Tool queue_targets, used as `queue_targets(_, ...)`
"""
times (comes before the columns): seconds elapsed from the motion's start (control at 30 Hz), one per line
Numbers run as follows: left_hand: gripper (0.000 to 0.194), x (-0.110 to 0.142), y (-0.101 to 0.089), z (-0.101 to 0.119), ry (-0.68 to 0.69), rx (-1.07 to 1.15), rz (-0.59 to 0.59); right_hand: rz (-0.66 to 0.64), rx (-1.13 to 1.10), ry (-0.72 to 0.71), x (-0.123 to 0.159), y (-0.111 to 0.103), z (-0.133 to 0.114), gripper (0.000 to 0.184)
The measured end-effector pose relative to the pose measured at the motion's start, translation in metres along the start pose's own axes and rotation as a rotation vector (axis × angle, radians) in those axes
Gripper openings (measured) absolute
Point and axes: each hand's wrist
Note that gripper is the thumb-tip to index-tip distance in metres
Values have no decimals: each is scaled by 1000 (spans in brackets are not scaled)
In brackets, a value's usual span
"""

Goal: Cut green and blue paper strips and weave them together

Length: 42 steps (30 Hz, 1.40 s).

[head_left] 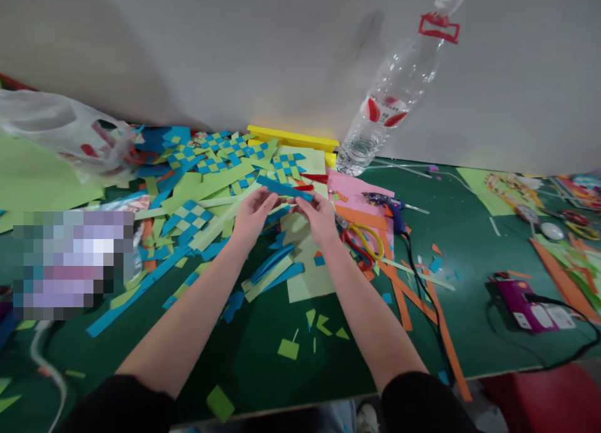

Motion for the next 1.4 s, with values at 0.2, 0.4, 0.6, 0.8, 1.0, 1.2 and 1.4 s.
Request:
queue_targets(0.2, 43, 15, 4, 5, -39, -205, -147, -24, 47, -13, 12, -1, 2, 22)
queue_targets(0.4, 29, 18, -3, 11, -1, -358, -42, -107, 156, 74, 20, 3, -7, 17)
queue_targets(0.6, 20, 18, -4, 11, -33, -478, 36, -42, 309, 41, 29, 4, -9, 20)
queue_targets(0.8, 18, 20, -2, 15, -78, -446, -49, 24, 366, 46, 29, 1, -12, 18)
queue_targets(1.0, 22, 22, -6, 14, -88, -475, 21, 96, 426, 62, 27, -3, -15, 13)
queue_targets(1.2, 25, 17, -10, 13, -135, -436, 87, 66, 398, 102, 26, -4, -15, 12)
queue_targets(1.4, 22, 15, -10, 17, -173, -517, 94, 109, 628, 66, 24, -9, -14, 14)
Point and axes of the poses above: each hand's wrist, its own x-axis away from the middle knuckle, its own y-axis out of the palm, z = x × y, and after that the axes turned 12 degrees about x, right-handed
